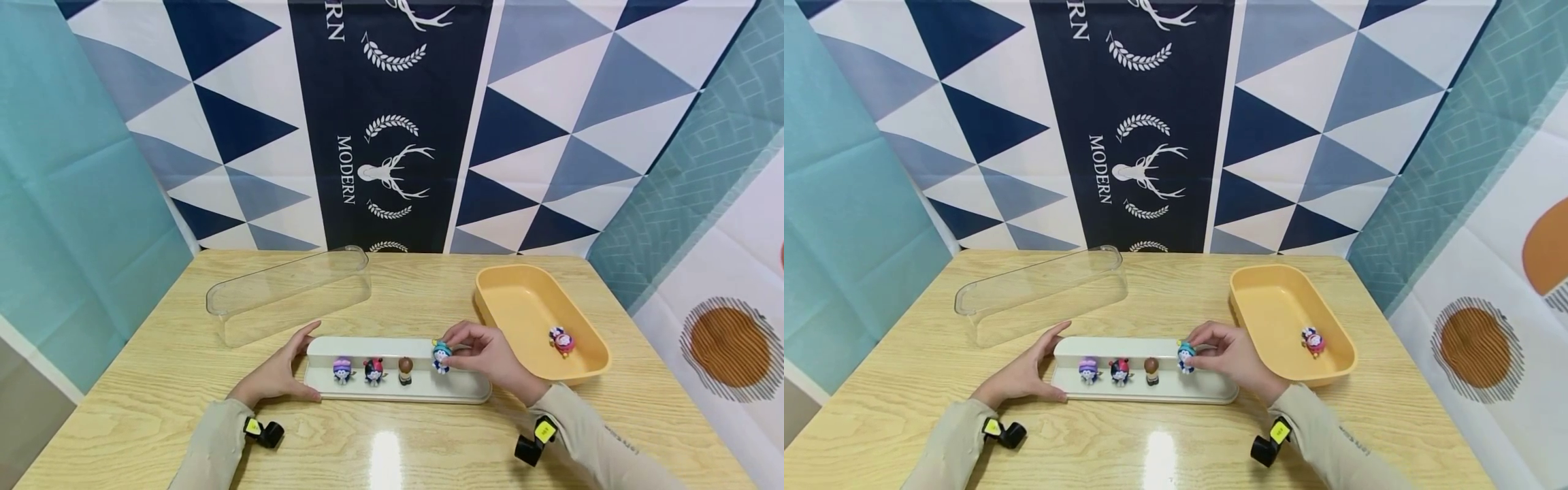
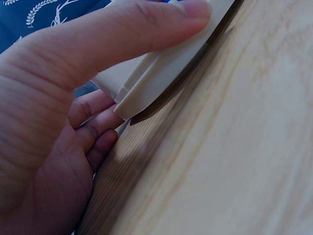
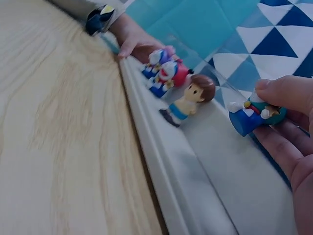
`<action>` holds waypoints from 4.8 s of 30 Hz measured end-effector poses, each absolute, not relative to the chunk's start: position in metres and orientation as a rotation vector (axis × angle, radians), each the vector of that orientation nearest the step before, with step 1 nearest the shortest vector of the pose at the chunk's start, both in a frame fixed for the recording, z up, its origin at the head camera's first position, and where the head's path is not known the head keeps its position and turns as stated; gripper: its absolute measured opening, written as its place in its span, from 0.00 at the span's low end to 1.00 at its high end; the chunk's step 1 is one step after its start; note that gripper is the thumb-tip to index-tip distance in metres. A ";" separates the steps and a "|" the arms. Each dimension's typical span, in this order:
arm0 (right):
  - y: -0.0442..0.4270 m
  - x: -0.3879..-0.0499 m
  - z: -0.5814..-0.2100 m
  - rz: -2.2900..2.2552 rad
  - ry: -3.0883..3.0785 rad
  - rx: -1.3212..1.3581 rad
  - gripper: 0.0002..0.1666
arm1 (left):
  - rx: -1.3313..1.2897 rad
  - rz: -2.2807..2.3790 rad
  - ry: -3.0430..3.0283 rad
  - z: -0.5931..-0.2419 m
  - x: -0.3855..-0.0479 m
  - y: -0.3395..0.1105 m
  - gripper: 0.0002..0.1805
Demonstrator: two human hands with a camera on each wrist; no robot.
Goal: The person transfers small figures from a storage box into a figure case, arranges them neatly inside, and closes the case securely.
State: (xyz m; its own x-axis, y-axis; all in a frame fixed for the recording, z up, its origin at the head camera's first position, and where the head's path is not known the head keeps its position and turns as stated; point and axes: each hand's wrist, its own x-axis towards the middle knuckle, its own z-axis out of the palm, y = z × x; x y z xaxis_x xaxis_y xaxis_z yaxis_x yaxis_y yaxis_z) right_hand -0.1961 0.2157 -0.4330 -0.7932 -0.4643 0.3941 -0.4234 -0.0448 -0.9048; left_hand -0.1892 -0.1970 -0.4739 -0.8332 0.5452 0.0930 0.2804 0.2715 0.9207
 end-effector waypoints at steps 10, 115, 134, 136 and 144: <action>0.213 -0.192 -0.438 -1.890 2.284 -1.171 0.14 | 0.786 1.584 2.310 -0.476 -0.190 -0.197 0.71; 0.291 -0.242 -0.351 0.077 2.915 -1.782 0.19 | 0.726 1.514 2.378 -0.474 -0.191 -0.195 0.71; 0.338 -0.257 -0.357 0.330 2.800 -1.229 0.27 | 0.747 1.546 2.356 -0.474 -0.188 -0.195 0.71; 0.342 -0.258 -0.359 0.360 2.803 -1.227 0.26 | 0.745 1.549 2.359 -0.474 -0.188 -0.195 0.71; 0.355 -0.263 -0.367 0.440 2.746 -1.223 0.29 | 0.740 1.545 2.367 -0.476 -0.187 -0.196 0.71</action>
State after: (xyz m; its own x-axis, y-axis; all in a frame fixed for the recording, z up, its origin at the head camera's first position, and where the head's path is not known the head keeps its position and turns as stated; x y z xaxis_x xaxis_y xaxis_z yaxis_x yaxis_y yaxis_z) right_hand -0.2628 0.3550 -0.3671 -0.6715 -0.7107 -0.2098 -0.7406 0.6350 0.2195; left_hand -0.1873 -0.1955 -0.4756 -0.8493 0.5206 0.0877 0.2898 0.3210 0.9016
